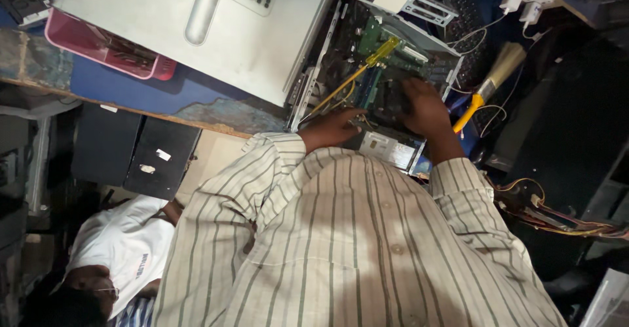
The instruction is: The person cleans a CPU cooler with a brush, then installs it into a computer case. They use a screwdriver to secure the cooler and other components inside the case.
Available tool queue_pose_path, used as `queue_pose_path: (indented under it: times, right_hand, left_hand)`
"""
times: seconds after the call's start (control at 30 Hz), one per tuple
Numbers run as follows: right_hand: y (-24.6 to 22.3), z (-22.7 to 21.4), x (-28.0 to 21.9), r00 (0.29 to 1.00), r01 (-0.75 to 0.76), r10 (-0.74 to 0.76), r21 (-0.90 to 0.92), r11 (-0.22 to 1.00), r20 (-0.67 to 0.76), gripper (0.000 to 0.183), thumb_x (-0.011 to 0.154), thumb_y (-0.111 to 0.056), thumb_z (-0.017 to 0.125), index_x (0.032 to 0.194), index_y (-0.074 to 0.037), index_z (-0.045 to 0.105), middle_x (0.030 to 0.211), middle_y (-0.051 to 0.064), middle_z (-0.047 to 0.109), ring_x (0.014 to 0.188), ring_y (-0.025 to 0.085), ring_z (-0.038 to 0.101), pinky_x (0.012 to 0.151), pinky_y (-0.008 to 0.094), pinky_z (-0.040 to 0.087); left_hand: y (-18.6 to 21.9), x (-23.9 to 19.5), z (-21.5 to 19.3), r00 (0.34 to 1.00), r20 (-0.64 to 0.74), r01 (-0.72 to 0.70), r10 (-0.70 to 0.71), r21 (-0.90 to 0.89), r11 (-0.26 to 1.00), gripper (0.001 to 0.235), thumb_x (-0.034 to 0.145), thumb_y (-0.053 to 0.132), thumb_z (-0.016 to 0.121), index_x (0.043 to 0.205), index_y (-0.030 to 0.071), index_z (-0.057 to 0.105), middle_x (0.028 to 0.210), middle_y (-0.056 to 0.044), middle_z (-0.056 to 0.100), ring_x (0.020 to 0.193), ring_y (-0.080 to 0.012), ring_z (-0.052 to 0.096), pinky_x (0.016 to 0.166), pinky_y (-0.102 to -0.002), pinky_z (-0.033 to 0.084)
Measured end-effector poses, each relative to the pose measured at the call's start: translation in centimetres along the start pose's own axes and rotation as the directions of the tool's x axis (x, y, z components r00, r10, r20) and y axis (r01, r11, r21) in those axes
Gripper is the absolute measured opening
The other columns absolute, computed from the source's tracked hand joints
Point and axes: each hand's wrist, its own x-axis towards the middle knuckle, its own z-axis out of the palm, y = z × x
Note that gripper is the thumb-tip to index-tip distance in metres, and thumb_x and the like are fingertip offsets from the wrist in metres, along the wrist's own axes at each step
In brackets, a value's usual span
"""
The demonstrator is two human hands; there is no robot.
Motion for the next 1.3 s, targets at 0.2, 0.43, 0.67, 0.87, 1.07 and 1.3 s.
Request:
queue_pose_path:
  times: [0.2, 0.43, 0.67, 0.87, 1.07, 1.3]
  right_hand:
    - [-1.0, -0.9, 0.5, 0.999, -0.020, 0.023, -0.056, 0.998, 0.046, 0.082, 0.065, -0.018, 0.085, 0.141, -0.002, 0.059, 0.137, 0.021, 0.060, 0.127, 0.043, 0.056, 0.108, 0.048, 0.046]
    - [-1.4, -0.7, 0.5, 0.999, -0.024, 0.027, -0.115, 0.993, 0.026, 0.081, 0.063, -0.016, 0.082, 0.139, -0.002, 0.061, 0.133, 0.020, 0.062, 0.122, 0.041, 0.058, 0.105, 0.047, 0.047]
    - [-1.6, -0.8, 0.4, 0.998, -0.044, 0.050, -0.142, 0.989, 0.041, 0.084, 0.058, -0.017, 0.082, 0.138, -0.003, 0.061, 0.135, 0.019, 0.061, 0.124, 0.039, 0.057, 0.106, 0.047, 0.044]
    - [-0.9, -0.1, 0.3, 0.999, -0.018, 0.026, -0.185, 0.983, 0.044, 0.085, 0.060, -0.022, 0.083, 0.140, -0.004, 0.060, 0.139, 0.019, 0.060, 0.129, 0.038, 0.056, 0.110, 0.049, 0.041]
    - [0.4, -0.1, 0.5, 0.998, 0.035, -0.027, -0.168, 0.985, 0.048, 0.086, 0.058, -0.025, 0.083, 0.139, -0.004, 0.061, 0.138, 0.021, 0.061, 0.125, 0.040, 0.058, 0.106, 0.051, 0.043]
    - [0.1, -0.9, 1.2, 0.997, 0.069, -0.063, -0.163, 0.984, 0.042, 0.084, 0.065, -0.023, 0.081, 0.144, -0.004, 0.059, 0.133, 0.020, 0.064, 0.122, 0.040, 0.060, 0.105, 0.049, 0.046]
  left_hand:
    - [-0.2, 0.0, -0.2, 0.998, 0.035, 0.050, -0.048, -0.054, 0.997, 0.055, 0.097, 0.036, 0.062, 0.148, 0.018, 0.050, 0.130, -0.015, 0.064, 0.111, -0.0288, 0.070, 0.093, -0.039, 0.056]
    - [0.3, -0.2, -0.5, 0.996, 0.027, 0.084, -0.085, 0.027, 0.996, 0.055, 0.096, 0.034, 0.060, 0.149, 0.019, 0.051, 0.130, -0.016, 0.062, 0.112, -0.0298, 0.066, 0.096, -0.039, 0.052]
    - [0.4, -0.1, -0.4, 1.000, -0.008, -0.016, 0.016, 0.030, 0.999, 0.054, 0.098, 0.033, 0.062, 0.148, 0.018, 0.051, 0.133, -0.018, 0.061, 0.113, -0.0304, 0.066, 0.097, -0.040, 0.053]
    - [0.4, -0.1, -0.4, 0.997, 0.005, 0.078, -0.078, 0.027, 0.997, 0.056, 0.096, 0.035, 0.062, 0.149, 0.020, 0.051, 0.135, -0.017, 0.062, 0.114, -0.0299, 0.066, 0.096, -0.039, 0.052]
    - [-0.9, 0.4, 0.2, 0.999, -0.033, -0.020, 0.021, 0.035, 0.999, 0.056, 0.096, 0.030, 0.064, 0.148, 0.017, 0.051, 0.135, -0.018, 0.062, 0.116, -0.0314, 0.066, 0.098, -0.040, 0.053]
    - [-0.5, 0.3, 0.0, 1.000, -0.024, 0.015, -0.016, -0.008, 1.000, 0.055, 0.096, 0.029, 0.065, 0.148, 0.017, 0.051, 0.126, -0.018, 0.065, 0.106, -0.0297, 0.069, 0.090, -0.039, 0.056]
